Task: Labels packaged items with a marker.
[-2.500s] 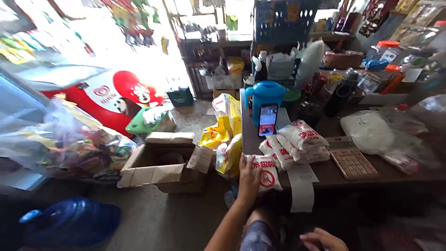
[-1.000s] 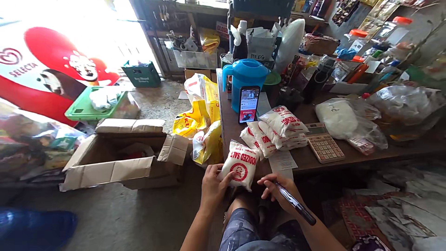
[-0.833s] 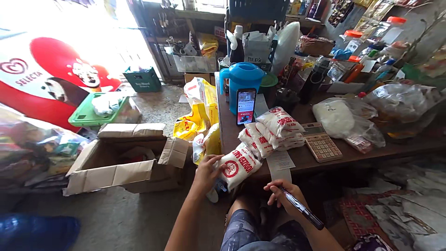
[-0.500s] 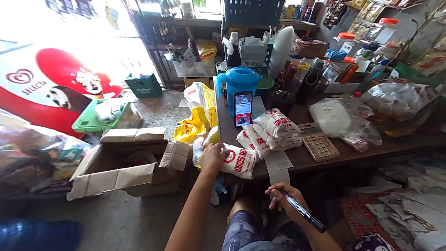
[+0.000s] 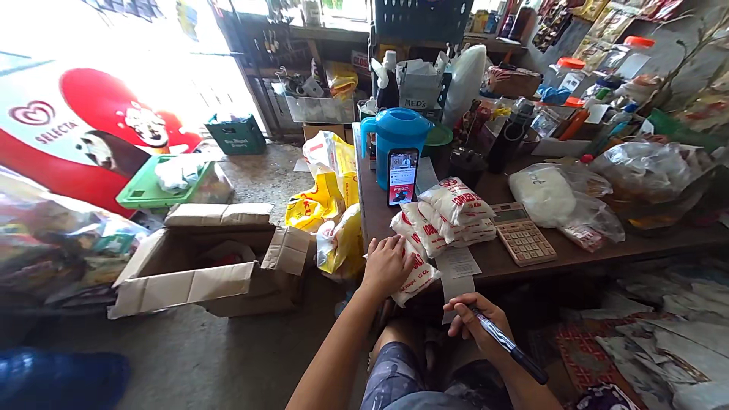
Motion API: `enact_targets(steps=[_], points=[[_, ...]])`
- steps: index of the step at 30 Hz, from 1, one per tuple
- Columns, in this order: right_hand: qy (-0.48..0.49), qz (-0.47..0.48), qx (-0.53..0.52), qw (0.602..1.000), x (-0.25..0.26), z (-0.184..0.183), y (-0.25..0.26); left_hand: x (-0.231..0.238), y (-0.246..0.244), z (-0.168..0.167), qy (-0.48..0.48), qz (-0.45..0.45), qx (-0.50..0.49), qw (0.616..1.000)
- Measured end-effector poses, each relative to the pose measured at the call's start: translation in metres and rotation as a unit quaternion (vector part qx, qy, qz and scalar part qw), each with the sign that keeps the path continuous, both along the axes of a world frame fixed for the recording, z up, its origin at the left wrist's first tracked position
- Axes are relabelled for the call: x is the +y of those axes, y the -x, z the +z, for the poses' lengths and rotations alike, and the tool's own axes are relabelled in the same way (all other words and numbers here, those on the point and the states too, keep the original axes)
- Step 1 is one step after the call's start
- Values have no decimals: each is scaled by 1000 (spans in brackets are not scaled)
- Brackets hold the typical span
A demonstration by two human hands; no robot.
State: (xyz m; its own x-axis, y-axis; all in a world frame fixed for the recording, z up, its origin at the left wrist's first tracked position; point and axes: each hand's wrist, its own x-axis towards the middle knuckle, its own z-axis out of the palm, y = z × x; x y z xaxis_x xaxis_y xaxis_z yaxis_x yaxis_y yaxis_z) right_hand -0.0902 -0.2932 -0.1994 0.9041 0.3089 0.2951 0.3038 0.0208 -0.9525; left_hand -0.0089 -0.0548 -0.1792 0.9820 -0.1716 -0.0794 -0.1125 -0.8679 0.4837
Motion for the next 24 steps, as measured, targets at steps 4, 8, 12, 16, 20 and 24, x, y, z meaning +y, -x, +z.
enact_targets(steps=[4,8,12,16,20,24], points=[[-5,15,-1,1000,4,1,3,7,4,0,0,-27,6,1000],[-8,26,-4,1000,2,-1,6,19,3,-6,29,-89,-19,995],[-5,17,3,1000,0,-3,6,24,1,-7,39,-125,-32,991],[-12,19,13,1000,2,-2,5,12,21,-26,121,12,-243,962],[-23,39,2,999,-2,-6,2,-2,44,-37,232,104,-207,945],[-44,86,-25,995,5,-2,-8,2,46,-45,245,107,-155,951]])
